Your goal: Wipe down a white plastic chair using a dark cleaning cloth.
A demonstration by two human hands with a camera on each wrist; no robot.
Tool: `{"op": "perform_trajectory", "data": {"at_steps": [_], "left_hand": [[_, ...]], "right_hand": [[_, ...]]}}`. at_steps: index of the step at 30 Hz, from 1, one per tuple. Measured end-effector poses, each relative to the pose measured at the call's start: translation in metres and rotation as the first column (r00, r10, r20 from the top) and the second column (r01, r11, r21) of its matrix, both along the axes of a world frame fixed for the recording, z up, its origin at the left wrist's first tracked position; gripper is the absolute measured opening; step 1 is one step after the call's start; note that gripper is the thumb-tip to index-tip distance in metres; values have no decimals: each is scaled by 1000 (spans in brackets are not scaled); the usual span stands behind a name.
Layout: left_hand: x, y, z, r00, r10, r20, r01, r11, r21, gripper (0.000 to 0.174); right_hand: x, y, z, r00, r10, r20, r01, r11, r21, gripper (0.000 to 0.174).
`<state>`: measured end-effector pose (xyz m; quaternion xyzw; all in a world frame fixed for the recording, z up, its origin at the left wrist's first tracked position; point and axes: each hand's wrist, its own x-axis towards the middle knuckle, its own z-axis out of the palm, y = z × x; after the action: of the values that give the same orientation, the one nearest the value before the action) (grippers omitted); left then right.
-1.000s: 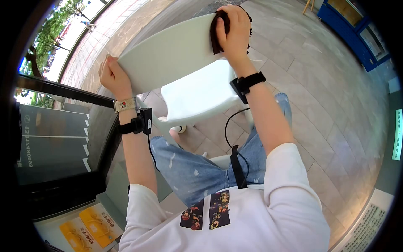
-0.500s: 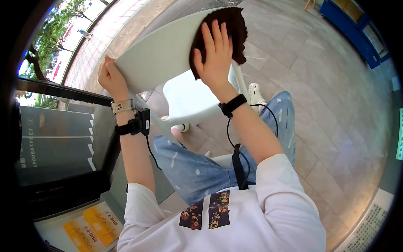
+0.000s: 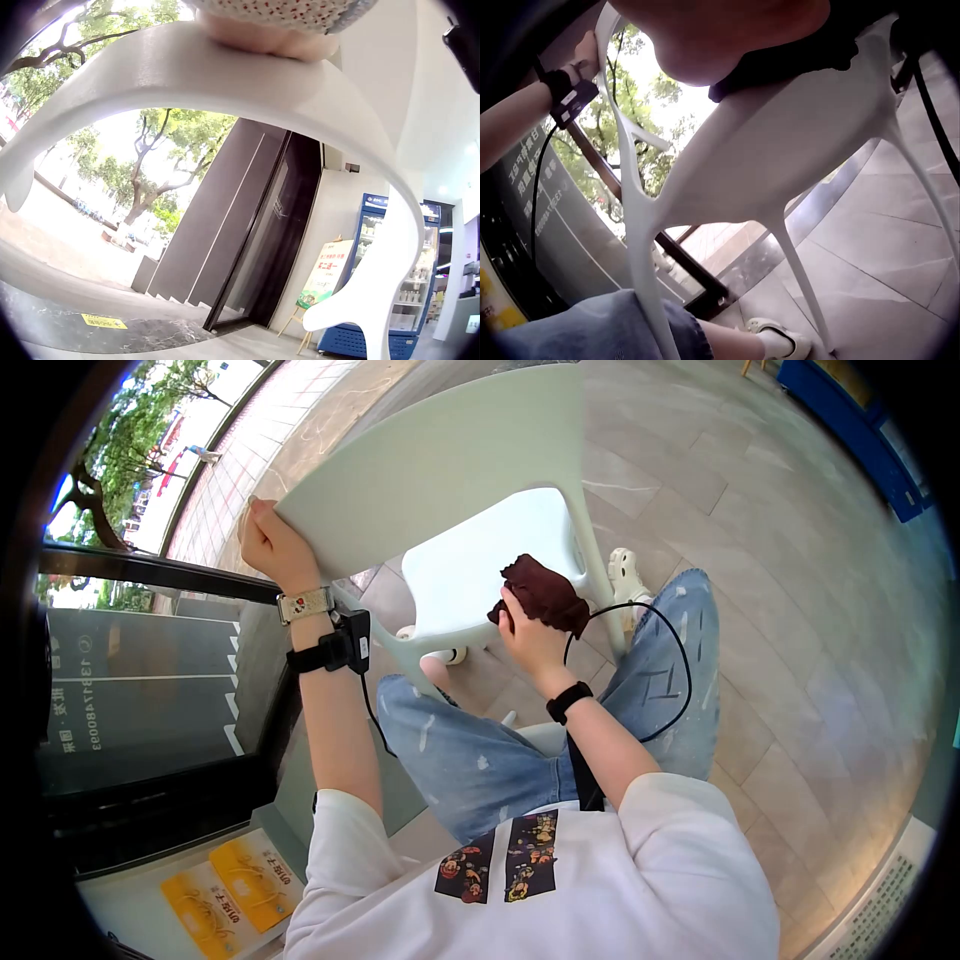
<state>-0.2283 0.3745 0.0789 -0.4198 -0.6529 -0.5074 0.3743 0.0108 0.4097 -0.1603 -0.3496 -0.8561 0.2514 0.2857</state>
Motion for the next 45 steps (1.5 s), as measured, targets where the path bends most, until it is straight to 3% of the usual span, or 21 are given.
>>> {"op": "perform_trajectory", "data": {"at_steps": [1, 2, 3, 5, 8, 12, 16, 18, 19, 21, 23, 25, 28, 31, 34, 39, 43, 45], "left_hand": [[0, 0, -1, 1000, -10, -5, 10, 1000, 5, 36], [1, 1, 0, 1000, -4, 4, 4, 1000, 7, 36], [1, 2, 0, 1000, 1, 14, -1, 1000, 10, 36], [0, 4, -1, 1000, -2, 30, 2, 1000, 15, 36], [-2, 1, -1, 999, -7, 45, 8, 1000, -8, 36], [-1, -1, -1, 999, -1, 42, 4, 998, -68, 35], [-3, -5, -1, 999, -43, -33, 40, 993, -109, 30], [-3, -4, -1, 997, -61, -55, 55, 993, -104, 29], [-5, -3, -1, 996, -63, -58, 57, 994, -91, 29], [-6, -3, -5, 997, -48, -56, 44, 997, -65, 30], [-6, -2, -4, 998, -20, -61, 17, 999, -40, 31], [-3, 0, -2, 999, -19, -50, 18, 999, -28, 33], [-4, -3, -3, 999, -1, -44, 0, 1000, -30, 33], [-3, -2, -4, 998, 12, -68, -14, 999, -30, 32], [-4, 0, -3, 997, 2, -77, -4, 1000, -22, 32], [-6, -1, -3, 995, -18, -95, 15, 999, -30, 30], [-5, -2, -2, 992, -44, -116, 37, 997, -62, 30], [-5, -2, -2, 991, -63, -117, 58, 997, -48, 30]], "right_hand": [[-5, -5, 11, 1000, -10, 22, 12, 997, -76, 40], [-9, -10, 22, 981, 92, 170, -59, 979, -193, 40], [-20, -17, 4, 977, 174, 127, -159, 980, -117, 42], [-36, -35, 4, 914, 355, 198, -335, 934, -128, 44], [-57, -67, 6, 891, 436, 126, -431, 900, -63, 49], [-74, -85, 4, 876, 441, 195, -426, 897, -116, 50], [-61, -53, -1, 854, 492, 168, -511, 853, 103, 46], [-53, -22, 13, 894, 400, 203, -412, 911, 15, 43], [-43, -4, 16, 966, 258, 9, -258, 964, 57, 31], [-24, 36, 11, 995, 94, 43, -96, 994, 59, 29], [-8, 67, 3, 999, 34, 19, -36, 988, 151, 28], [-4, 70, 1, 994, 112, 16, -113, 966, 232, 25], [-10, 62, -1, 998, 43, 38, -50, 972, 231, 22], [-29, 38, 1, 993, -119, -14, 119, 967, 225, 20], [-50, -6, 8, 996, 22, 92, -38, 983, 179, 19], [-68, -71, 5, 979, 190, 74, -203, 950, 237, 39], [-53, -44, 5, 914, 402, 59, -406, 902, 146, 44], [-41, -15, 11, 892, 451, 33, -452, 887, 98, 38]]}}
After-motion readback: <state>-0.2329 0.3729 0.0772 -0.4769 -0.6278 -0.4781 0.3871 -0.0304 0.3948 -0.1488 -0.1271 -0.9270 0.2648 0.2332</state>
